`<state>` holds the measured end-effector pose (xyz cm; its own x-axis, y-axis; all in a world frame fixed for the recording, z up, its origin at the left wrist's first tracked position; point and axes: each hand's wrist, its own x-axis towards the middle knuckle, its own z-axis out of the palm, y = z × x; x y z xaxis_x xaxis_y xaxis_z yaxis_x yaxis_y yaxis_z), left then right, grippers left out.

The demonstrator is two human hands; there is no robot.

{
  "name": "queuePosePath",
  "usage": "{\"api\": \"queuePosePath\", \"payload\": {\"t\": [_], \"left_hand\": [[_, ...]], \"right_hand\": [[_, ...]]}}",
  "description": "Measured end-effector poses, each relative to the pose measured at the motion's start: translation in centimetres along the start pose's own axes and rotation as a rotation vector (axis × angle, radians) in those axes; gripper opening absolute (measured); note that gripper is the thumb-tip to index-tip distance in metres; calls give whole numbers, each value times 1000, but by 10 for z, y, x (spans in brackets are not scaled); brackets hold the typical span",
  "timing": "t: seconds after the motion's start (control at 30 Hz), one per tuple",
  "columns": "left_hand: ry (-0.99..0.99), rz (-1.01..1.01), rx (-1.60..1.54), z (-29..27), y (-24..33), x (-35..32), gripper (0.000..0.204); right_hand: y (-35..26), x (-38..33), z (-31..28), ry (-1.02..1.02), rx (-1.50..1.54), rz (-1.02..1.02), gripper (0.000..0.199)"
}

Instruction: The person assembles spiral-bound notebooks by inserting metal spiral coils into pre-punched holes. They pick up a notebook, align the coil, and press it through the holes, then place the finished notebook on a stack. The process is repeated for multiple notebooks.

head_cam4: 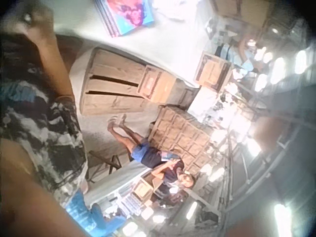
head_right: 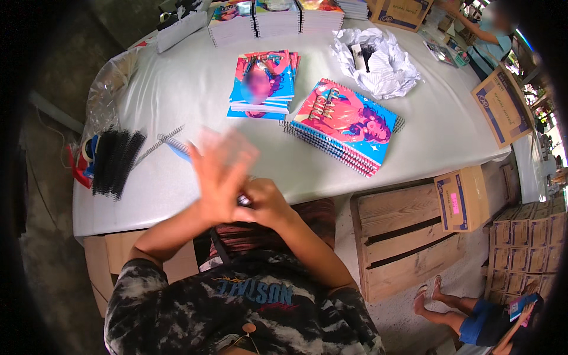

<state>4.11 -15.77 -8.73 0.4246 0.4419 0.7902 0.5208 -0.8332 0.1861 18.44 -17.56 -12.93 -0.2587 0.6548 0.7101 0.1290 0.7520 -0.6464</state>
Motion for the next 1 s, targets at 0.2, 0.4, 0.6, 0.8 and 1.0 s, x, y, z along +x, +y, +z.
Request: {"api": "queuePosePath", "payload": {"t": [0.2,0.4,0.6,0.8,1.0], "left_hand": [[-176,-259,-501,-22,44,2,87],[136,-957,-1029,-45,14,26,19],[-10,-1103,-1402,-12,-14,25,12],[-213,-963,-1359,-18,-26,42,15],[-413,-884,-1150,-21,-35,54,13]], "right_hand": [[-34,32,3,78,96,-115,73],[-77,79,-53,-202,-496,202,37],[-46,63,-53,29,62,678,14],[-36,56,-42,136,139,671,19],[-49,53,-41,186,-148,534,18]]}}
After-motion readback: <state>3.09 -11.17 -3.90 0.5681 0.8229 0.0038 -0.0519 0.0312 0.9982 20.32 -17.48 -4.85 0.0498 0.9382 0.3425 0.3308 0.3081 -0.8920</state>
